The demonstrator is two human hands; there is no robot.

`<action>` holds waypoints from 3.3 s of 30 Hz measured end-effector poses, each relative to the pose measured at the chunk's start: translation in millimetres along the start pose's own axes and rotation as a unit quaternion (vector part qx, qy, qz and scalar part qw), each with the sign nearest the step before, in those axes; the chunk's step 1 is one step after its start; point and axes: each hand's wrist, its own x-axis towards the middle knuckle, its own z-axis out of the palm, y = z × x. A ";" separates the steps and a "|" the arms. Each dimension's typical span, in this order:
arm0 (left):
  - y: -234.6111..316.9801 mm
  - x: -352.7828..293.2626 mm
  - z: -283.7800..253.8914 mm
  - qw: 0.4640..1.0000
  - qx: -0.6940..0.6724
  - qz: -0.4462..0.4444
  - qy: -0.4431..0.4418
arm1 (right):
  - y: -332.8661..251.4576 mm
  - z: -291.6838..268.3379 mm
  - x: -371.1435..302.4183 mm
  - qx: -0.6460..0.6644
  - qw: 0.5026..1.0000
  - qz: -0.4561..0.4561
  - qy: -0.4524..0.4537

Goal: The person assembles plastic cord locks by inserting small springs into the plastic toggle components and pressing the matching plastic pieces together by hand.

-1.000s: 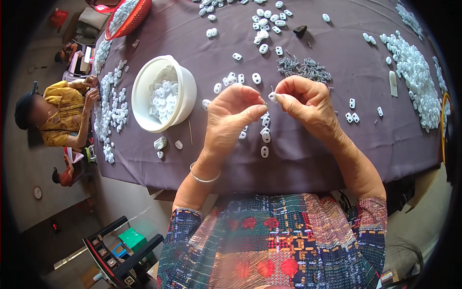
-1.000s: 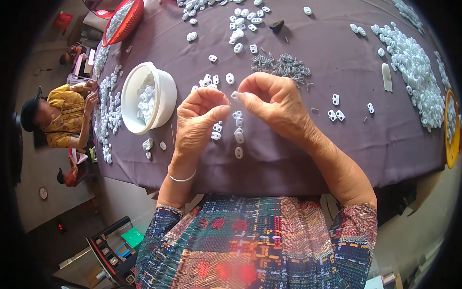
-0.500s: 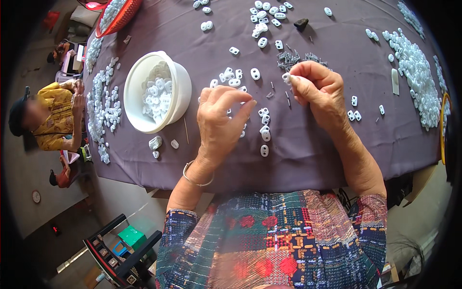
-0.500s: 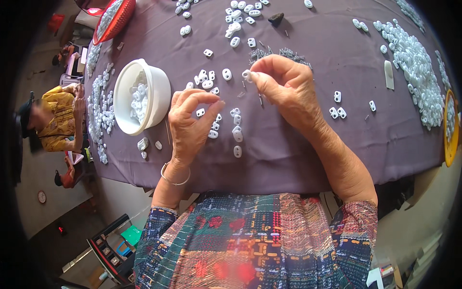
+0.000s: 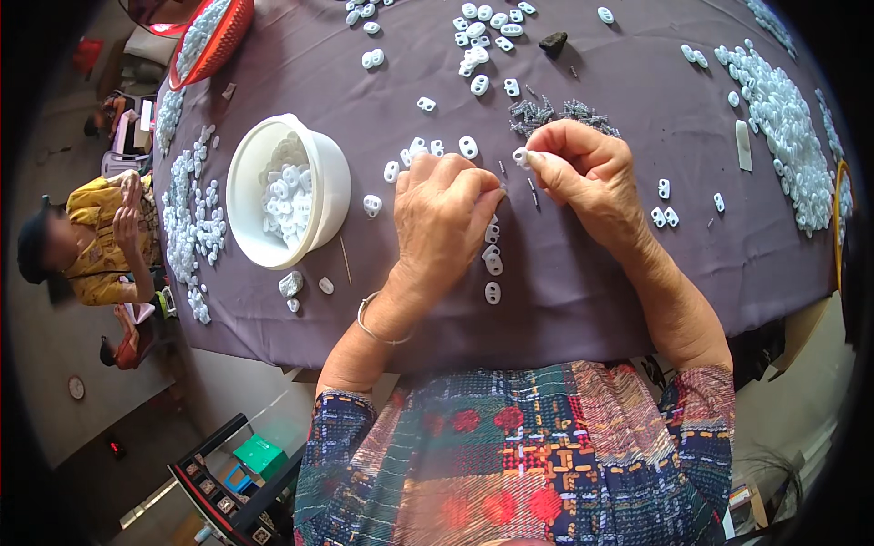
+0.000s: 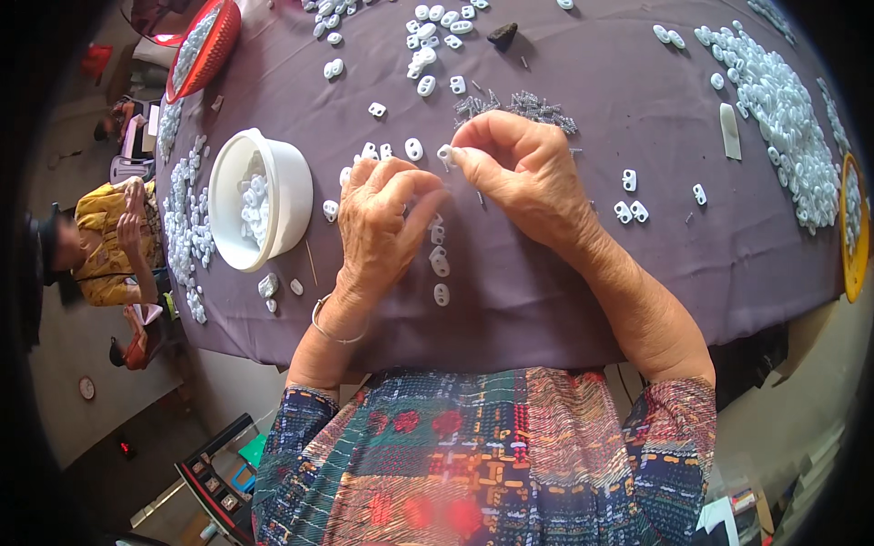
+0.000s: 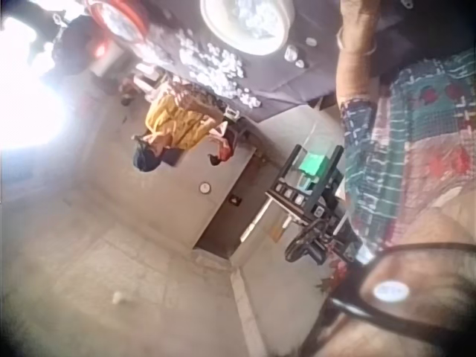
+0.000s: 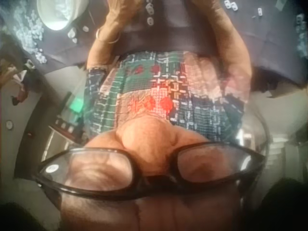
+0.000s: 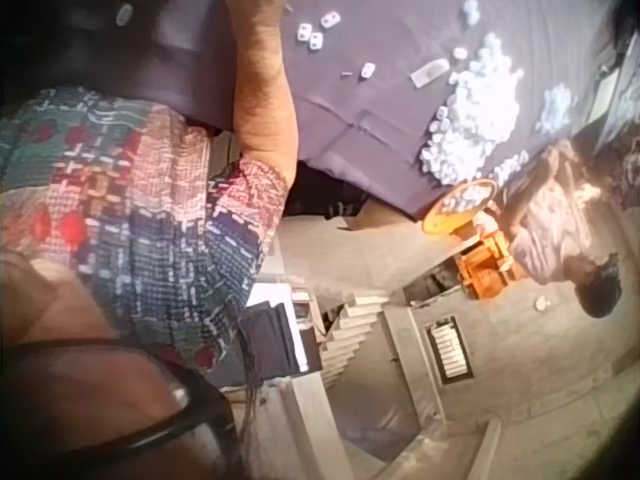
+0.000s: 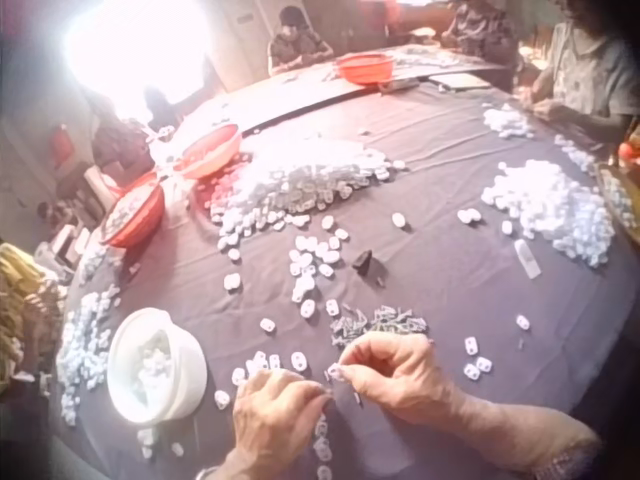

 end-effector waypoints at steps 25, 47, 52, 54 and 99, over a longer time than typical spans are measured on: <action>0.9 -18.4 -24.4 0.733 -0.572 -0.369 0.009 | -8.0 8.5 -5.8 -0.018 0.999 0.005 -0.027; 20.8 -26.6 -26.1 0.754 -0.552 -0.356 0.027 | -10.4 25.2 -22.0 0.011 0.993 0.098 -0.059; 21.2 -26.4 -25.5 0.751 -0.550 -0.365 0.026 | -6.4 25.1 -23.5 -0.007 0.994 0.085 -0.068; 20.8 -28.2 -24.1 0.761 -0.540 -0.359 0.032 | -4.0 26.4 -23.8 -0.009 0.994 0.080 -0.070; 17.0 -35.6 -19.7 0.855 -0.425 -0.298 -0.003 | -8.1 28.9 -22.4 0.015 0.981 0.176 -0.079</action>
